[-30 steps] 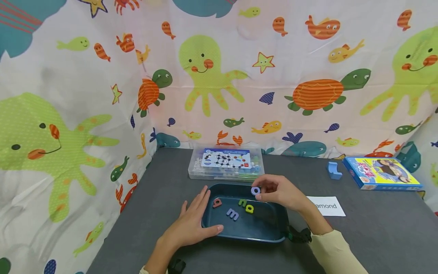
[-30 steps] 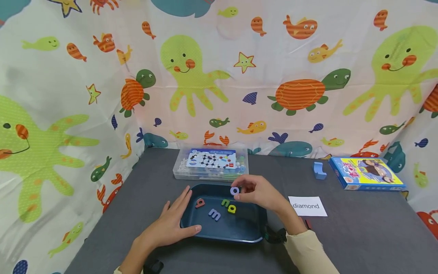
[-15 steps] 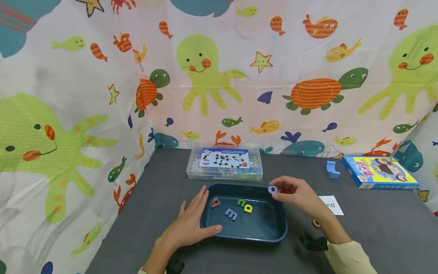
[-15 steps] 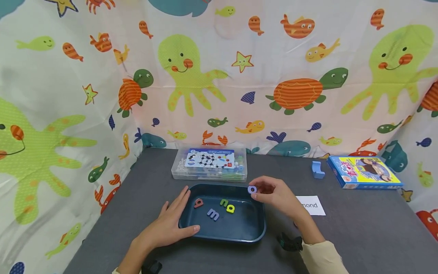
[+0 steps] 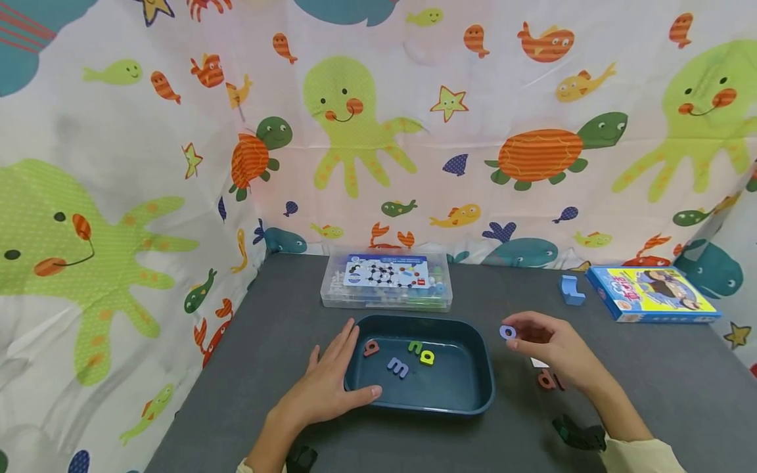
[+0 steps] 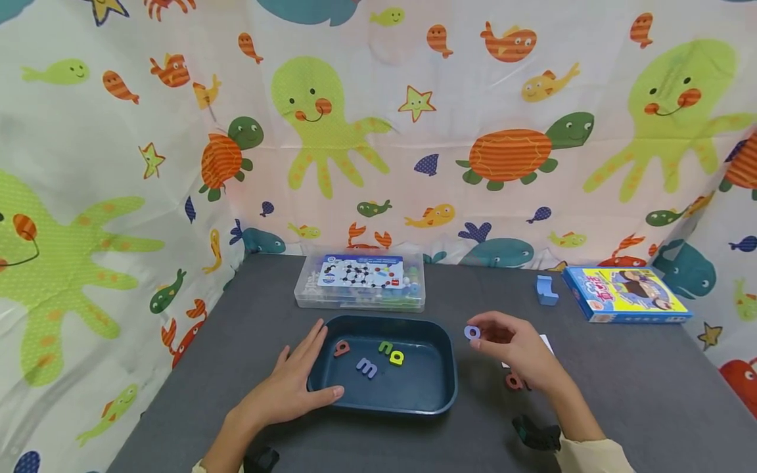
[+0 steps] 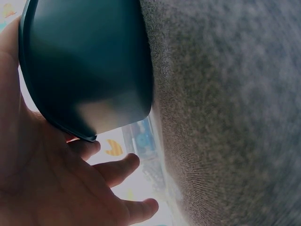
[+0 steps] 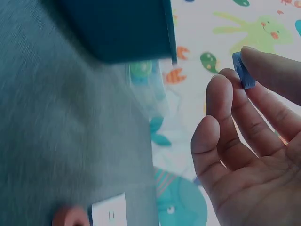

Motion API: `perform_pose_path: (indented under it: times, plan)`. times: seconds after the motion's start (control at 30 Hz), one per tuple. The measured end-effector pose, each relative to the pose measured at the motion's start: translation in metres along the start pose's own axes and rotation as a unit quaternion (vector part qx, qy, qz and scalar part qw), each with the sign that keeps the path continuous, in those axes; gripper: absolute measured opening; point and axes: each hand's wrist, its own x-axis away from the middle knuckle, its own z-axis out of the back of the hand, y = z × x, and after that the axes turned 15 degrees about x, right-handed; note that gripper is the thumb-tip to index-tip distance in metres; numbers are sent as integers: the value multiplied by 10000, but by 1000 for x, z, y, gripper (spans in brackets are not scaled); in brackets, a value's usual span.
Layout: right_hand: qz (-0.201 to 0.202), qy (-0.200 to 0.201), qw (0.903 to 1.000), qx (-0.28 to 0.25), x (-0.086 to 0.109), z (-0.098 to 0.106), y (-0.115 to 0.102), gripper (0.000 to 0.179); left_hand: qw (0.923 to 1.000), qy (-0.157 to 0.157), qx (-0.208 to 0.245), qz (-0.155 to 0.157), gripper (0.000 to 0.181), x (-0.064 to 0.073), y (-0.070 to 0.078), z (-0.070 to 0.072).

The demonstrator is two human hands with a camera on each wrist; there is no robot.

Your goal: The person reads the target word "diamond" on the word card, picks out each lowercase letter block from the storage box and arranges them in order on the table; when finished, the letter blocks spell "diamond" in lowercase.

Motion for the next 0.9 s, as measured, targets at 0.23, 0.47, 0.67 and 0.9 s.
perform_pose_path:
  times: [0.23,0.47,0.67,0.9]
  plan:
    - [-526,24,9984,208,18,15,18,34,10000,-5,-47,-8,111,0,0,1]
    - [-961,100,9938,556,34,23,36,40,10000,1,-74,21,111,0,1,0]
    - [-1276,80,9883,826,47,29,52,41,10000,-10,-19,86,111,1,4,-1]
    - [-1496,153,9813,1204,60,37,67,45,9999,-33,-5,111,111,1,4,0]
